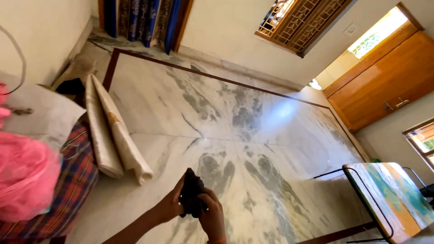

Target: Cleaning a wooden door and its frame with a black cloth.

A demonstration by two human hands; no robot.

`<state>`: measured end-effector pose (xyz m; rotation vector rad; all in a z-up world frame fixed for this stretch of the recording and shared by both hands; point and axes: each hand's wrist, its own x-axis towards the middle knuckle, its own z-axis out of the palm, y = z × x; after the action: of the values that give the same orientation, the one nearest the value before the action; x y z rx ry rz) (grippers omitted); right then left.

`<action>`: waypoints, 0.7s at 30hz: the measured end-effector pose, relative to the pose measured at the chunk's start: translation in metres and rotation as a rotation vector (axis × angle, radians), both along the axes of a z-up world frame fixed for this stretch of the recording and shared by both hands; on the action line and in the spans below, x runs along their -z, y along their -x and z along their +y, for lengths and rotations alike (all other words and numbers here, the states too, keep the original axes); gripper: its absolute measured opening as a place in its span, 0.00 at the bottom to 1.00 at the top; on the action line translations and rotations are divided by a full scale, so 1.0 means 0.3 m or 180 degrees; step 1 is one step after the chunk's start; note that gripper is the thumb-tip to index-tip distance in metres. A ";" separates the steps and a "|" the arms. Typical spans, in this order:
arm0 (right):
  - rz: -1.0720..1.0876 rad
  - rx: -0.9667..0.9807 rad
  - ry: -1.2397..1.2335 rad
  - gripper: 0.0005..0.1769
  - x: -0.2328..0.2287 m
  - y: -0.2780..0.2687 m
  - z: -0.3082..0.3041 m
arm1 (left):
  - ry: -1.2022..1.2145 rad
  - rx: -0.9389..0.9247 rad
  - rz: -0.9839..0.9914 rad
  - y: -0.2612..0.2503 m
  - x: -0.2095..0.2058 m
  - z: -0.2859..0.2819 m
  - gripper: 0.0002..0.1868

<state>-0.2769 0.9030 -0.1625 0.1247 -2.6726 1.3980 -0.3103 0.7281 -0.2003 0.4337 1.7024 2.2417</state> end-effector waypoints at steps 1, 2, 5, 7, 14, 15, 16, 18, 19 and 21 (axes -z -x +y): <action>0.0419 -0.0104 -0.0150 0.13 0.035 0.040 0.063 | 0.0258 0.0063 -0.0074 0.044 0.013 0.055 0.59; 0.0834 -0.0210 -0.0308 0.14 0.067 0.083 0.125 | 0.0517 0.0121 -0.0146 0.091 0.024 0.108 0.57; -0.0175 0.0227 -0.0114 0.07 0.011 0.154 0.197 | 0.0234 0.0150 -0.0111 0.207 0.141 0.237 0.42; -0.0192 0.0293 0.0061 0.07 0.044 0.221 0.244 | 0.0024 0.0128 -0.0035 0.292 0.172 0.299 0.36; 0.0272 0.0006 0.0216 0.14 0.174 0.644 0.385 | -0.0539 -0.0297 -0.0621 0.689 0.282 0.394 0.22; 0.0286 -0.0020 0.0206 0.14 0.199 0.732 0.400 | -0.0554 -0.0319 -0.0606 0.770 0.286 0.402 0.22; -0.0009 -0.0053 0.0412 0.17 0.219 0.822 0.413 | -0.0674 -0.0378 -0.0910 0.854 0.285 0.408 0.19; -0.0223 -0.0121 0.0615 0.20 0.189 1.053 0.419 | -0.0804 -0.0453 -0.1126 1.076 0.256 0.407 0.16; -0.0190 -0.0232 0.0477 0.25 0.139 1.130 0.423 | -0.0689 -0.0592 -0.1214 1.146 0.235 0.414 0.16; -0.0153 -0.0380 0.0323 0.30 0.051 1.301 0.435 | -0.0595 -0.0762 -0.1296 1.327 0.176 0.423 0.16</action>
<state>-0.6674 1.0336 -0.1778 0.2479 -2.6656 1.5879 -0.7084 0.8550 -0.2530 -0.1934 1.4008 2.4530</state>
